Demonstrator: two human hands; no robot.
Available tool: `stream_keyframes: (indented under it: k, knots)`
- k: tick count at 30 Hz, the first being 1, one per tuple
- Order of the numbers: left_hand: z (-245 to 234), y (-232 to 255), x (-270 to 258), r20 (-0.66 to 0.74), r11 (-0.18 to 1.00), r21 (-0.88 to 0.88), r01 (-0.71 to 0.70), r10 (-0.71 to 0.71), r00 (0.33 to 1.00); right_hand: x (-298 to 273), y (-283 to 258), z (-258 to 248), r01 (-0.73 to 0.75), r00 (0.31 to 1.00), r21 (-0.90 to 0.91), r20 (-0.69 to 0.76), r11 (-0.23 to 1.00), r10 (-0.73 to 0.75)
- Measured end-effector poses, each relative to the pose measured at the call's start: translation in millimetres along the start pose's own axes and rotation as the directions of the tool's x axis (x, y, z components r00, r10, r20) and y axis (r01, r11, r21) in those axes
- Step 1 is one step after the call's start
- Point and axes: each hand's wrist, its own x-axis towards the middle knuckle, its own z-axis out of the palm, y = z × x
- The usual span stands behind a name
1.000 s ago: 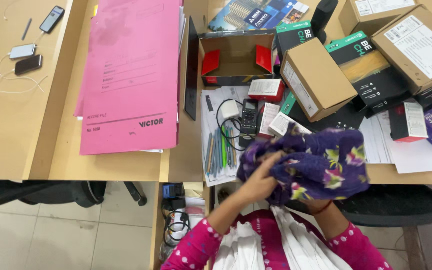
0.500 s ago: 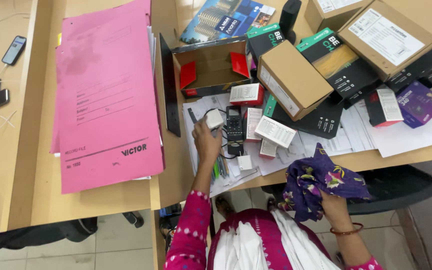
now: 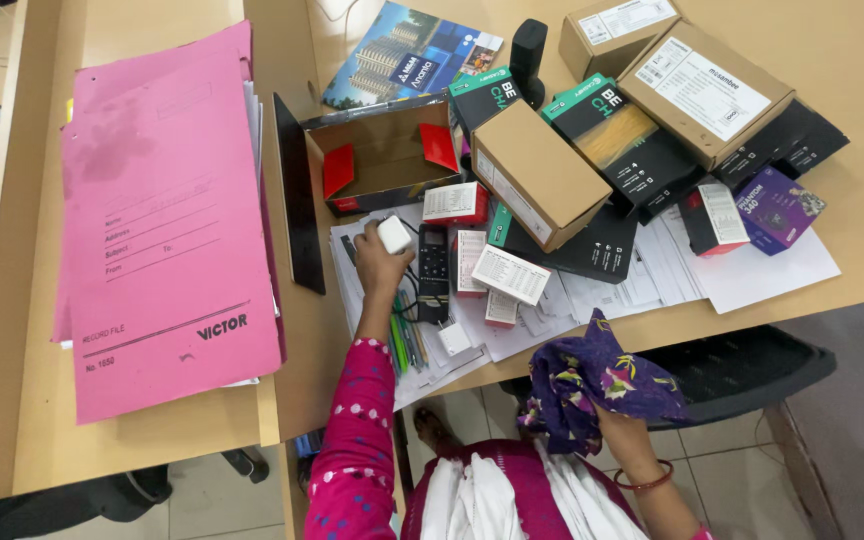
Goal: The person organizes cables and chargers by untangling a power cord from a patterned cloth and placing items into a desk drawer.
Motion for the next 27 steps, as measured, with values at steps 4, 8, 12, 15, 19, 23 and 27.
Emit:
stream_keyframes:
  k: [4,8,12,15,19,23,27]
  knots:
    - [-37,25,3,-0.127,0.985,-0.157,-0.074,0.054,0.99,4,8,7,0.026,0.998,0.087,-0.068,0.996,-0.02]
    - [-72,48,9,-0.307,0.934,-0.308,-0.178,0.079,0.948,9,9,15,0.119,0.991,0.027,-0.072,0.993,-0.116]
    - [-110,83,-9,-0.414,0.876,-0.375,-0.303,0.134,0.9,18,7,17,0.116,0.987,0.349,-0.142,0.93,-0.07]
    - [-143,114,-53,-0.145,0.586,-0.772,-0.246,0.214,0.966,20,13,9,0.252,0.952,0.25,-0.238,0.935,-0.193]
    - [-179,150,-159,0.183,0.652,-0.758,-0.021,0.243,0.952,20,15,-13,0.015,0.993,0.761,-0.087,0.649,0.079]
    - [-168,183,-259,0.308,0.876,-0.47,-0.113,0.282,0.908,40,-7,-52,-0.156,0.969,0.987,0.16,-0.039,0.187]
    - [-153,195,-323,0.271,0.881,-0.435,-0.184,0.324,0.907,46,-55,-111,0.055,0.995,0.938,-0.022,0.341,-0.1]
